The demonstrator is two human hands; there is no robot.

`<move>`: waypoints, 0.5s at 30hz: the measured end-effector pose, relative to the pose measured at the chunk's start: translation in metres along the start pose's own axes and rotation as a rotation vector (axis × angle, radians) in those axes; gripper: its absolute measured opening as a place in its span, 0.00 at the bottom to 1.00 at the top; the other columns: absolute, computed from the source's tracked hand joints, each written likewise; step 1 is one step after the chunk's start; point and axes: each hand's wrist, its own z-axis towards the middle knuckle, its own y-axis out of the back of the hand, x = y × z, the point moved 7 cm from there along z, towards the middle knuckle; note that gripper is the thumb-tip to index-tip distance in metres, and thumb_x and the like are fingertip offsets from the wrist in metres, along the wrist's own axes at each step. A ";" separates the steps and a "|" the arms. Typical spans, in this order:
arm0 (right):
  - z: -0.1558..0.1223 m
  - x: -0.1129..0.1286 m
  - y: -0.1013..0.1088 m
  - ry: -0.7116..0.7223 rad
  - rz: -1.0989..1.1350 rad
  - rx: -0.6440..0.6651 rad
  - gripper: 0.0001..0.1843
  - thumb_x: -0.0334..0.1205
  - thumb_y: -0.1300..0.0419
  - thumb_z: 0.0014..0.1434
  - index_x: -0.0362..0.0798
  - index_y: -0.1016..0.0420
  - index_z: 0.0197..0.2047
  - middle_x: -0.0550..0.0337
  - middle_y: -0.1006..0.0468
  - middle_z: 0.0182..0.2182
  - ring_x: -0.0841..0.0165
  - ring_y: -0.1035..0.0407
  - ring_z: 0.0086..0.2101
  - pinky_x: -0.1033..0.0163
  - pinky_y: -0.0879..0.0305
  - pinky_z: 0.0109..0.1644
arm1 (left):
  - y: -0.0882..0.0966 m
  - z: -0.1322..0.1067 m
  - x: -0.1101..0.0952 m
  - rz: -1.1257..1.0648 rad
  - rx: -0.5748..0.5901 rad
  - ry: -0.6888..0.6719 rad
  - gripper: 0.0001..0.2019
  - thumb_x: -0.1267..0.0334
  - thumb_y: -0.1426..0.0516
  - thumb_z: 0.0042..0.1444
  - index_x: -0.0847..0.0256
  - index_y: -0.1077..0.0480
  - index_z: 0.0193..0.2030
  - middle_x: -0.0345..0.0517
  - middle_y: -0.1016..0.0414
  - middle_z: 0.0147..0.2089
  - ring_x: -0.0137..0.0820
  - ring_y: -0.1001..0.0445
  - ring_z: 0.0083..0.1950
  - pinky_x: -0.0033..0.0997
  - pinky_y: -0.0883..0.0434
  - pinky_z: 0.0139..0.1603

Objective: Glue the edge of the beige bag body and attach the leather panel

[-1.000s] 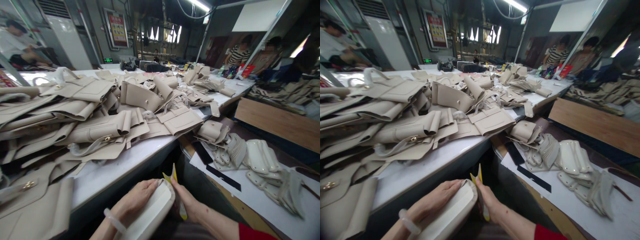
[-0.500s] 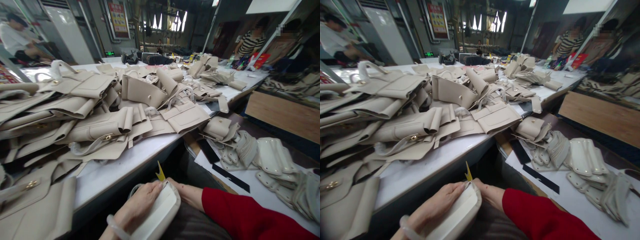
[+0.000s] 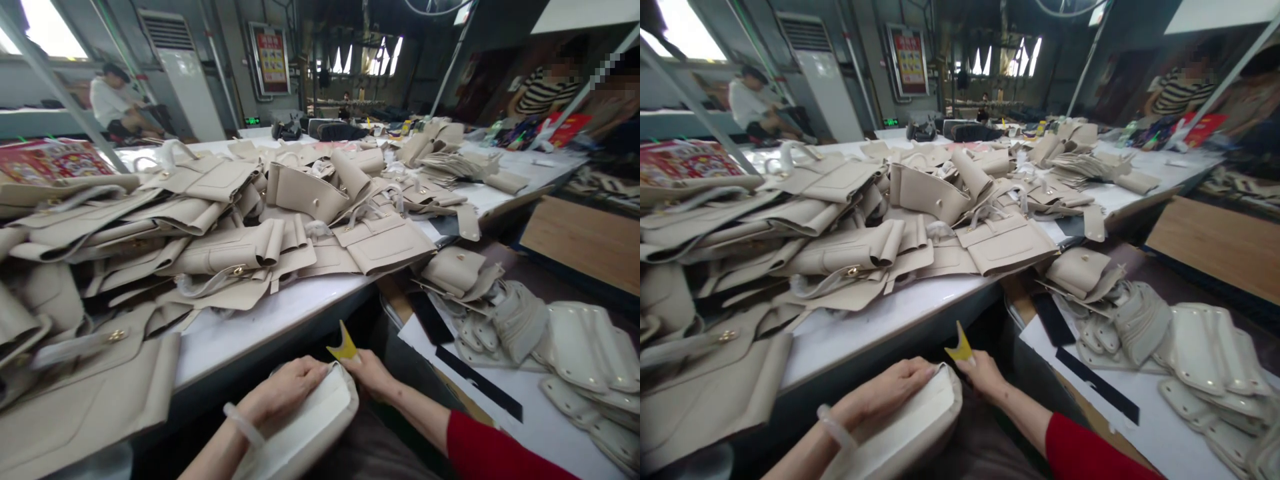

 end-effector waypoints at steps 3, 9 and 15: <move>-0.026 0.003 0.039 -0.040 -0.074 0.108 0.28 0.63 0.53 0.67 0.44 0.31 0.40 0.64 0.30 0.17 0.71 0.38 0.13 0.70 0.44 0.14 | 0.001 0.002 0.004 -0.021 0.012 0.005 0.27 0.42 0.54 0.65 0.62 0.27 0.30 0.42 0.28 0.32 0.32 0.35 0.33 0.29 0.38 0.33; -0.047 0.043 0.037 0.202 -0.593 0.536 0.28 0.64 0.45 0.59 0.45 0.25 0.41 0.59 0.23 0.24 0.69 0.31 0.19 0.70 0.42 0.20 | -0.001 0.007 0.014 -0.075 0.013 0.023 0.29 0.40 0.52 0.63 0.64 0.23 0.34 0.42 0.30 0.29 0.30 0.37 0.30 0.28 0.40 0.30; -0.018 0.113 0.038 0.609 -0.980 0.055 0.31 0.59 0.54 0.68 0.44 0.27 0.28 0.51 0.23 0.27 0.62 0.30 0.31 0.62 0.50 0.31 | 0.008 0.010 0.020 -0.154 -0.121 0.064 0.34 0.45 0.43 0.60 0.60 0.41 0.69 0.44 0.24 0.40 0.34 0.30 0.38 0.28 0.34 0.36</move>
